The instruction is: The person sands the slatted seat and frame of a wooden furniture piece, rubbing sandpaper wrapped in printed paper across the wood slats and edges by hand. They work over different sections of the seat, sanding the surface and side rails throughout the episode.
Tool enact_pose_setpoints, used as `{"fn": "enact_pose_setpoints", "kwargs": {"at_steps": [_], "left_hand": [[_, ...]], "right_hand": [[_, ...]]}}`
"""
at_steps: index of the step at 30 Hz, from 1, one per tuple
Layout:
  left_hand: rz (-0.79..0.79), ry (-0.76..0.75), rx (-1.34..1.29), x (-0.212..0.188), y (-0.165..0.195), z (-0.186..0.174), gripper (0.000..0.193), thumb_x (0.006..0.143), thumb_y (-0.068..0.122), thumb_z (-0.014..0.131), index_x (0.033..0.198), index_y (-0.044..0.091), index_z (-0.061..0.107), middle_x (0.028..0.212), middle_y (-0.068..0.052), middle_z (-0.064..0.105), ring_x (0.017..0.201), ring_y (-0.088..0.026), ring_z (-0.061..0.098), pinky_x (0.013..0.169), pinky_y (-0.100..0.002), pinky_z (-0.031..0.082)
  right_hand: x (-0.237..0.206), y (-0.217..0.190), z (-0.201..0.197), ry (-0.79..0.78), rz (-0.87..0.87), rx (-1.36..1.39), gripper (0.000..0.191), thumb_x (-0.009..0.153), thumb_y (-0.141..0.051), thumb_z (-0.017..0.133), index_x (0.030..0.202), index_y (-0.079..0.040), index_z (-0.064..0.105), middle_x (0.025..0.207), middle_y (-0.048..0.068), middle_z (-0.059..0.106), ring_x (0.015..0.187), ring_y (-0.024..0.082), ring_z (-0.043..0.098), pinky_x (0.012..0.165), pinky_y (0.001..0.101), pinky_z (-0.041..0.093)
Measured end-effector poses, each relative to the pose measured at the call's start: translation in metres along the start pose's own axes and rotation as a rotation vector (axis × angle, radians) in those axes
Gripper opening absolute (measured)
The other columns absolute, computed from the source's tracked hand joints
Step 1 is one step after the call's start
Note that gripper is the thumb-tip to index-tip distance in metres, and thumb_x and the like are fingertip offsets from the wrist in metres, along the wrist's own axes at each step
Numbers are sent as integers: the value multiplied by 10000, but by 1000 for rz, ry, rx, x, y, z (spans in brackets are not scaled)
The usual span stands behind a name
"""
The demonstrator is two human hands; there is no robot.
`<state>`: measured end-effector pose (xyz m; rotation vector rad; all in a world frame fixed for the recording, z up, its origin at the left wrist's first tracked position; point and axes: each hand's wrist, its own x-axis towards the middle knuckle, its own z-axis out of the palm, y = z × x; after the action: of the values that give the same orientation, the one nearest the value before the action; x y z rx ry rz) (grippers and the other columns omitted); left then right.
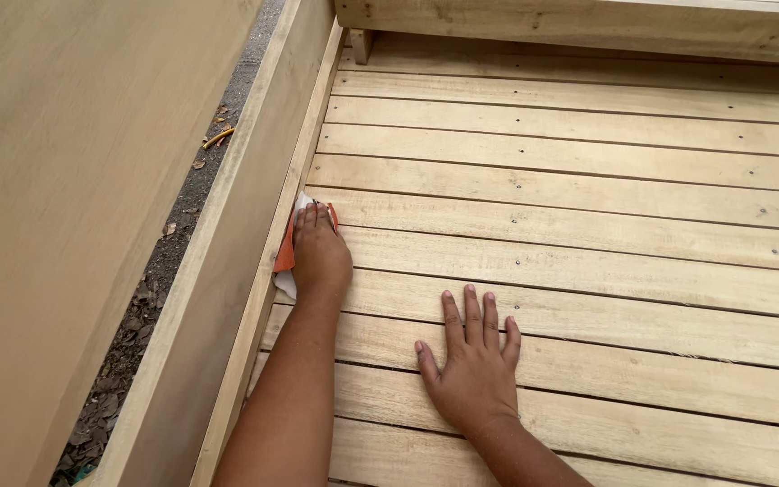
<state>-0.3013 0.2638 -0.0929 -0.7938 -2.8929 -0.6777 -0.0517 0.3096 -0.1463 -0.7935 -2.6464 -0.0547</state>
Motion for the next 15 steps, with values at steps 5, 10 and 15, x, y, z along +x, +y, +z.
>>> {"fn": "enact_pose_setpoints", "kwargs": {"at_steps": [5,10,15], "left_hand": [[59,6,42,-47,-20,-8,470,1048,146,458,1500,16,460,1585,-128,426,1517,-261,320,1249,-391,223],[46,27,-29,21,1,9,513,1018,100,500,1514,-16,436,1602,-146,409,1516,-289,292,1245,-365,241],[107,-54,45,-32,-21,-4,539,978,93,506,1509,27,435,1610,-122,394,1506,-259,297,1222,-386,242]], "right_hand": [[7,-2,-8,11,-4,-7,764,970,-610,256,1564,-139,168,1600,163,149,1506,317,26,1195,589,8],[15,-6,-27,-382,116,9,799,955,-612,275,1612,-180,131,1674,146,88,1546,319,-27,1180,567,-18],[20,-8,-36,-518,154,10,823,949,-615,278,1637,-198,108,1707,136,54,1565,318,-52,1165,558,-30]]}}
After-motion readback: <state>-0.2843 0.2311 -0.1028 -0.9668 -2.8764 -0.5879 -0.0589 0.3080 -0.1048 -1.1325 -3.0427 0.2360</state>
